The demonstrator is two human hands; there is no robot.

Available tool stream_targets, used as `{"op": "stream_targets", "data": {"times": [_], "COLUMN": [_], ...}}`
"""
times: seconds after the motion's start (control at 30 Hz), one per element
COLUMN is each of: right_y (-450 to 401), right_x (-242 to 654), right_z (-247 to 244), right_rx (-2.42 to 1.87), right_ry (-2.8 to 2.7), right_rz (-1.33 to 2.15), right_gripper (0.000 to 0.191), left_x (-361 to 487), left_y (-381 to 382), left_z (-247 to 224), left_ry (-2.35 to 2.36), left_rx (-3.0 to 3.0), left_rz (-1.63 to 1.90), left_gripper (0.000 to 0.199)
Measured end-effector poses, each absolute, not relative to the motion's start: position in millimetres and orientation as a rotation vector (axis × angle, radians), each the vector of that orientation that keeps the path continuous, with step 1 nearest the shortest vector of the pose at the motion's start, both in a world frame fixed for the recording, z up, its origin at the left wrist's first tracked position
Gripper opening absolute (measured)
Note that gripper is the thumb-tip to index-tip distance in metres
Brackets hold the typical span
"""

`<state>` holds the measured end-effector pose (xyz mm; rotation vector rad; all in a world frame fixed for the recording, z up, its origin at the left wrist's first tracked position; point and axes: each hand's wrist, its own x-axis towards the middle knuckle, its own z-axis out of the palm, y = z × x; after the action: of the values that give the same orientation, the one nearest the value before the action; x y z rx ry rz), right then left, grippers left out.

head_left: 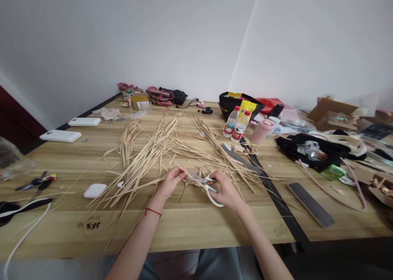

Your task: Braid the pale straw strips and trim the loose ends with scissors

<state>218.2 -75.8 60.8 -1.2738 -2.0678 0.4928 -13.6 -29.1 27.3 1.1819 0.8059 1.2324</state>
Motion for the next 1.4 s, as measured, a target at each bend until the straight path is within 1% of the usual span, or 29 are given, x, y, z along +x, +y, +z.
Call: {"op": "stream_targets", "data": {"times": [0.1,0.23,0.43,0.6,0.83,0.97,1.1,1.23,1.4], "right_y": [-78.2,-82.7,-88.1,-88.6,-90.4,-91.2,-90.3,-88.5,-88.6], "right_x": [212.4,202.4,196.9,197.8,194.8,193.9,191.1,190.4,194.5], "right_z": [58.5,59.8,64.6,63.3,56.7,56.5,58.8,59.2,57.9], "right_rx": [-1.295,-1.292,-1.295,-1.307,-1.326,-1.352,-1.368,-1.367,-1.339], "right_ry": [-2.044,-2.02,-2.029,-2.046,-2.031,-2.023,-2.013,-2.006,-1.997], "right_rz": [0.523,0.539,0.578,0.567,0.582,0.604,0.597,0.606,0.612], "right_gripper": [0.029,0.024,0.028,0.028,0.021,0.022,0.021,0.023,0.022], "left_x": [-13.3,-12.2,-11.4,-11.4,-12.4,-11.8,-4.2,1.6,-4.0], "left_y": [-26.5,-23.8,-24.6,-24.7,-23.6,-25.2,-30.1,-35.8,-40.2], "left_z": [22.6,17.9,19.9,20.2,19.7,21.7,18.2,16.4,28.4], "left_ry": [0.868,0.918,0.95,0.968,0.943,0.915,0.887,0.902,0.883], "left_rx": [1.2,1.221,1.272,1.31,1.314,1.347,1.375,1.368,1.345], "left_rz": [1.243,1.231,1.206,1.184,1.185,1.136,1.01,0.977,0.934], "left_gripper": [0.025,0.023,0.02,0.018,0.021,0.021,0.02,0.02,0.022]}}
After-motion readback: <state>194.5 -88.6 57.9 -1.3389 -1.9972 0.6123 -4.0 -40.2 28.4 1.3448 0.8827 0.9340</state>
